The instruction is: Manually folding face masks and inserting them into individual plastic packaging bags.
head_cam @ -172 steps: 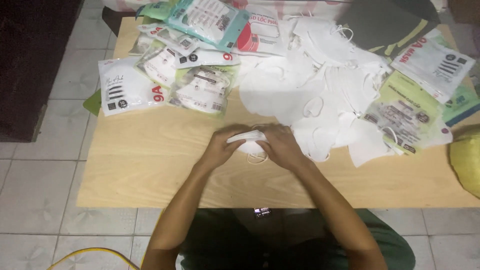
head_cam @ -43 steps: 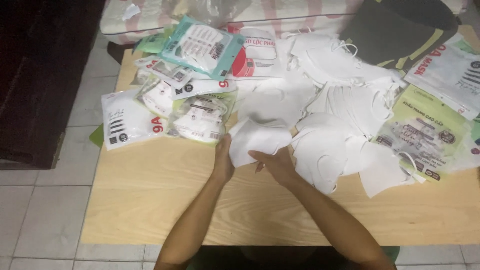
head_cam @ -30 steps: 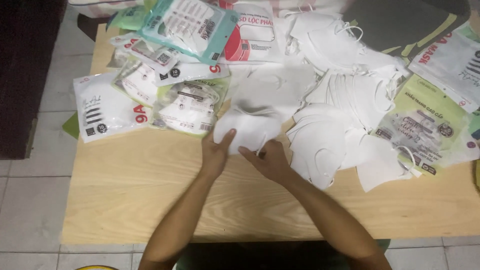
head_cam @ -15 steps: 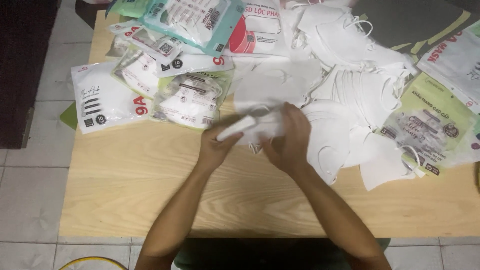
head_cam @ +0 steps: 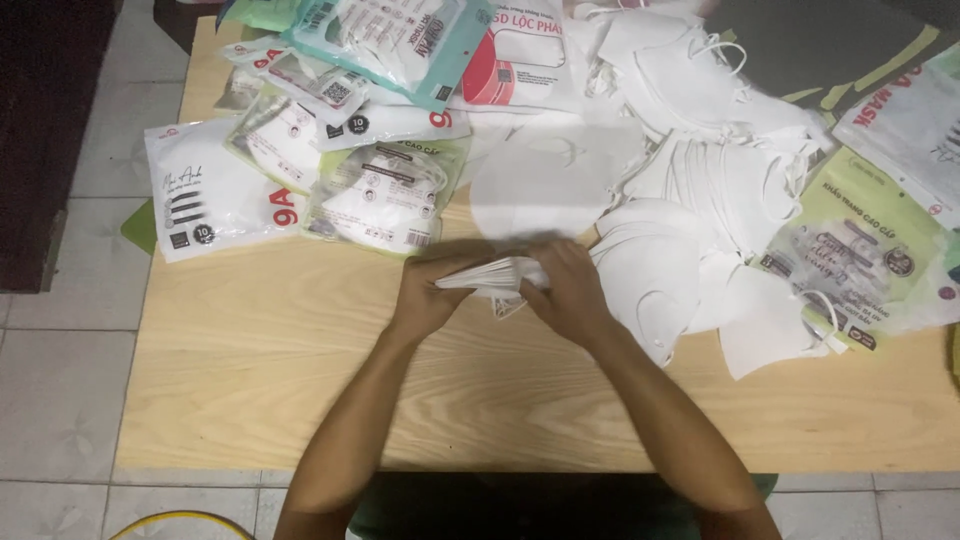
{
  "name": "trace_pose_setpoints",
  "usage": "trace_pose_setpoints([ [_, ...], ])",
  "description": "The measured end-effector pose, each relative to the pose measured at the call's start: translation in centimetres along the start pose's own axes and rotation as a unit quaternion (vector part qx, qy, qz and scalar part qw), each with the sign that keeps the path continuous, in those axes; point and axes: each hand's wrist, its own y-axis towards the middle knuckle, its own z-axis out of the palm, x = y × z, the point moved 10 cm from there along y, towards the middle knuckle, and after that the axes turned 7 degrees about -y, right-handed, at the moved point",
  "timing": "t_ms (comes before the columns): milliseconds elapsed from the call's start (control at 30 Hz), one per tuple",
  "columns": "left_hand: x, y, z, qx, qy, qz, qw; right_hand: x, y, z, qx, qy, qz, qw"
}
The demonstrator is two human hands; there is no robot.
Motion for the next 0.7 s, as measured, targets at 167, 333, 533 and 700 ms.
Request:
trace_pose_setpoints([
  [167, 0.5, -0.2, -0.2, 0.031, -0.02, -0.08, 0.996, -0.6, 1.4, -0.6, 0.048, 0.167, 0.049, 0.984],
  [333, 1.9, -0.5, -1.7, 0.003, -0.05, -0.098, 0.994, -6.4, 5.8, -4.6, -0.024, 0.163, 0.26, 0.951],
  [533, 7.0, -1.6, -2.6, -0.048, -0.13, -0.199, 0.97, -11.9, 8.6, -1.6, 0.174, -0.149, 0.288, 0.93],
  [700, 10.0, -3.2, -3.3, -0.091, -0.158, -0.276, 0.944, -11.7, 6.2, -8.2, 0.008, -0.044, 0.293, 0.955],
])
